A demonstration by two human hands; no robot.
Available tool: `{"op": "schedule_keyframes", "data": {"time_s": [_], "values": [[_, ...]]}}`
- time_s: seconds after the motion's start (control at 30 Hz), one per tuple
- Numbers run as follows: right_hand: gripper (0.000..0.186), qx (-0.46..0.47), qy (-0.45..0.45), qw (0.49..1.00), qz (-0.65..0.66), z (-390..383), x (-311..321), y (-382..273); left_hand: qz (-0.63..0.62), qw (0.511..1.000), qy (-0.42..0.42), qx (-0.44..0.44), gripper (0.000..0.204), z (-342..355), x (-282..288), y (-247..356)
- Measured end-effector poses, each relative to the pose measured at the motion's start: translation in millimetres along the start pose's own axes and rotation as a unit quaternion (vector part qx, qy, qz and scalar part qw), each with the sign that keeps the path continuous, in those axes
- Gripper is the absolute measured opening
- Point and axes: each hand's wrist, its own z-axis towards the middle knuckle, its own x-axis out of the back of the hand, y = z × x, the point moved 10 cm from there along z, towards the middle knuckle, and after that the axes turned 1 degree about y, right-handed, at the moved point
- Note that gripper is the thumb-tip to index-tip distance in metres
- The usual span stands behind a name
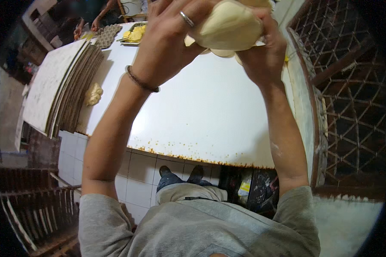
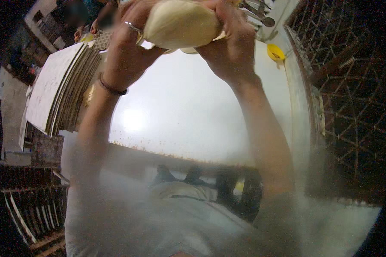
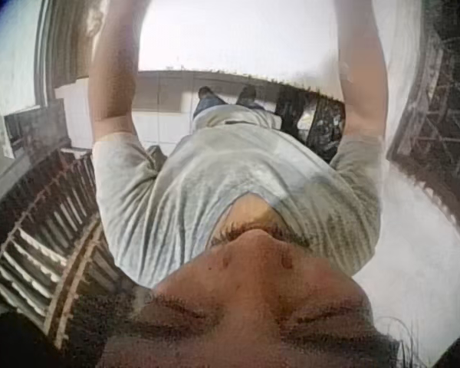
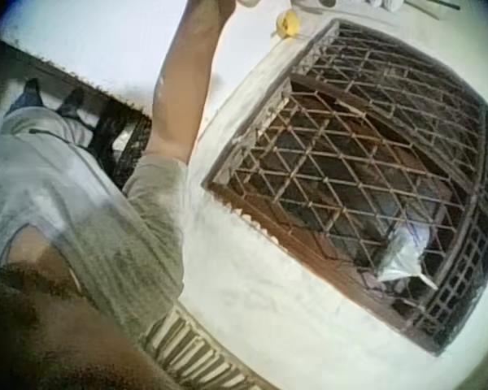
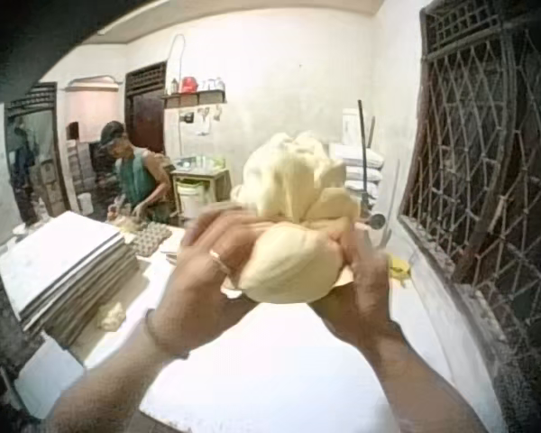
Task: The person kneads dough by hand on a white table, pulling, folding, and rolling it into smooth round shapes and placing them in a row.
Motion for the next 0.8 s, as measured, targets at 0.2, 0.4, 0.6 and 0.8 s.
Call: {"op": "schedule_keyframes", "data": {"time_s": [0.2, 0.4, 0.6, 0.8], "values": [[0.051, -0.323, -0.182, 0.921, -0.121, -263, -48, 40, -0.166, 0.907, -0.282, 0.266, 0.053, -230, -112, 55], [0.043, -0.514, -0.266, 0.811, -0.088, -501, -55, -95, -0.331, 0.724, -0.505, 0.335, 0.073, -448, -77, 197], [0.05, -0.541, -0.136, 0.829, 0.038, -439, -55, 30, -0.165, 0.858, -0.34, 0.349, 0.088, -354, -82, 147], [0.08, -0.629, -0.362, 0.668, 0.167, -459, -136, 239, -0.097, 0.812, -0.533, 0.216, 0.1, -334, -259, 96]]}}
